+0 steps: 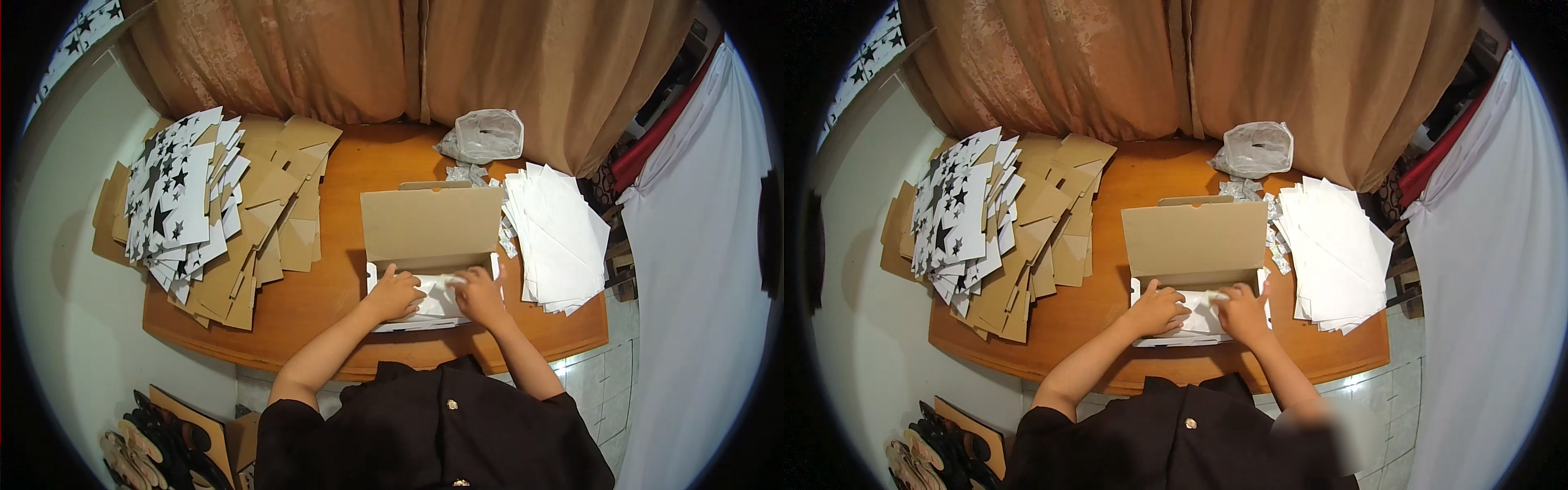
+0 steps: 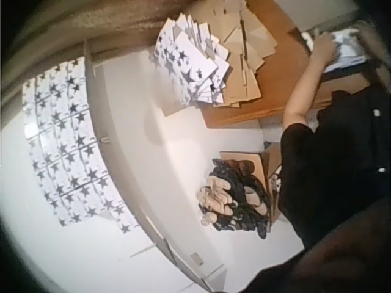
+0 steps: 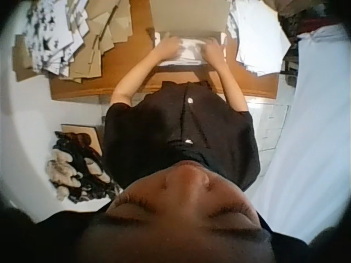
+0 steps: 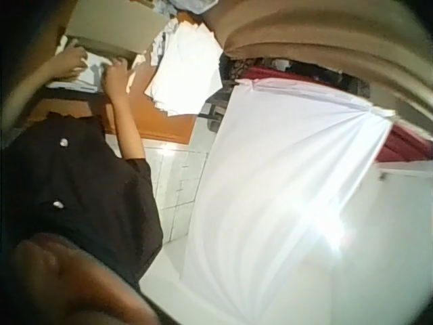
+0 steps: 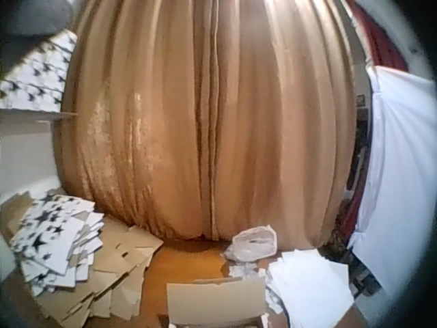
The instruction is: The recorder is folding cardboard boxes, lining them with paper, and stacking them.
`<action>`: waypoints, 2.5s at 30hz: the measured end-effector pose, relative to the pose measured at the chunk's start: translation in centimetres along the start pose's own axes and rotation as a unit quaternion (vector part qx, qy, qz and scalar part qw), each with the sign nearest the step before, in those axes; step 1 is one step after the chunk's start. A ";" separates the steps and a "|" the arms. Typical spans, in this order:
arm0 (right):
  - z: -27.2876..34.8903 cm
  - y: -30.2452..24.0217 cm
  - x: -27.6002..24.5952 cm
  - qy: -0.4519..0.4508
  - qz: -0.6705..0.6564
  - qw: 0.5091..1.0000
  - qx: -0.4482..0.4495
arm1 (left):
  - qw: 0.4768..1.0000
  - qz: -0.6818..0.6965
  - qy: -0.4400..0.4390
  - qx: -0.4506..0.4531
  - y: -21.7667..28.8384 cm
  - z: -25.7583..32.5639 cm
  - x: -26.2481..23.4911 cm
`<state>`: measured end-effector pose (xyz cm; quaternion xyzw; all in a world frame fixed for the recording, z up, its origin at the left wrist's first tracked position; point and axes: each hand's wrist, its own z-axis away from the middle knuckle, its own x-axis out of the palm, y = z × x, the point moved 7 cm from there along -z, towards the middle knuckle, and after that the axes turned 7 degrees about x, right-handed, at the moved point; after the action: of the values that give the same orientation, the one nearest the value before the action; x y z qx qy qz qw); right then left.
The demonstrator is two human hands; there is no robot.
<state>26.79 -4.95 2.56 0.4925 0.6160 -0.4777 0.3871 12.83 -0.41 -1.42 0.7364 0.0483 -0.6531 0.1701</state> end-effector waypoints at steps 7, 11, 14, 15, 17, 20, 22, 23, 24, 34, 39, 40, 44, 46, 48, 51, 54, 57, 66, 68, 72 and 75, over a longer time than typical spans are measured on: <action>-0.6 4.7 -1.8 0.052 -0.174 0.971 0.153 | 0.965 0.123 0.145 -0.179 -3.2 4.3 -6.7; -2.9 8.0 -4.2 0.250 -0.337 0.884 0.208 | 0.848 0.185 0.420 -0.266 -6.0 5.7 -9.0; -5.8 10.6 -1.2 0.170 -0.552 0.763 0.291 | 0.702 0.407 0.496 -0.311 -8.7 5.4 -7.0; -6.2 10.9 0.5 0.120 -0.645 0.681 0.325 | 0.672 0.483 0.488 -0.277 -9.6 5.1 -5.7; -6.1 12.6 0.6 0.117 -0.639 0.694 0.310 | 0.638 0.556 0.475 -0.240 -10.0 5.0 -5.2; -5.3 13.0 -0.5 0.097 -0.662 0.690 0.276 | 0.661 0.524 0.479 -0.241 -8.9 6.8 -4.8; -3.9 12.6 -1.0 0.045 -0.610 0.747 0.262 | 0.753 0.422 0.474 -0.174 -6.9 7.1 -6.2; -2.7 12.4 -1.1 0.044 -0.610 0.745 0.266 | 0.796 0.356 0.463 -0.157 -5.5 7.4 -6.6; -1.8 11.3 -2.4 0.061 -0.565 0.798 0.202 | 0.797 0.355 0.463 -0.159 -4.5 7.7 -5.4; 6.2 5.3 -2.5 0.045 -0.307 0.944 0.117 | 0.865 0.180 0.419 -0.207 0.2 11.2 0.9; 6.5 5.4 -1.0 0.054 -0.267 0.957 0.100 | 0.859 0.184 0.432 -0.206 0.2 10.6 0.4; 6.5 5.5 -1.0 0.053 -0.268 0.957 0.100 | 0.859 0.183 0.431 -0.208 0.3 10.5 0.4; 5.8 4.5 -2.1 -0.024 -0.271 0.958 0.088 | 0.844 0.197 0.446 -0.225 0.3 10.4 0.6; 6.4 4.0 -4.6 0.147 -0.165 0.972 0.081 | 0.831 0.197 0.471 -0.222 0.1 10.1 0.5; 9.0 4.2 -2.7 0.226 -0.190 0.953 0.074 | 0.821 0.204 0.485 -0.222 0.0 9.5 0.5; 9.6 -0.6 -1.1 0.220 -0.033 0.975 -0.024 | 0.808 0.201 0.506 -0.223 0.0 9.1 0.7; 8.5 -0.1 1.6 0.181 -0.023 0.978 0.102 | 0.805 0.183 0.517 -0.227 0.2 8.9 0.8; 8.3 0.3 2.3 0.191 -0.003 0.977 0.094 | 0.808 0.170 0.515 -0.231 0.1 8.9 0.9; 8.0 0.9 2.3 0.166 -0.077 0.983 0.000 | 0.861 0.088 0.439 -0.240 -0.3 9.7 0.5; 7.9 0.9 3.2 0.113 -0.065 0.991 -0.016 | 0.869 0.088 0.427 -0.235 -0.2 9.8 -0.4; 7.6 0.6 2.7 0.123 -0.062 0.990 -0.007 | 0.915 -0.010 0.347 -0.207 2.1 8.0 -3.5; 7.7 0.5 2.6 0.141 -0.073 0.987 -0.014 | 0.942 -0.028 0.297 -0.154 3.9 5.1 -4.4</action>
<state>26.80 -11.79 -1.89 0.5030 0.7056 -0.4216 0.2671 8.56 -5.03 3.21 0.8601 0.2170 -0.3934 0.2414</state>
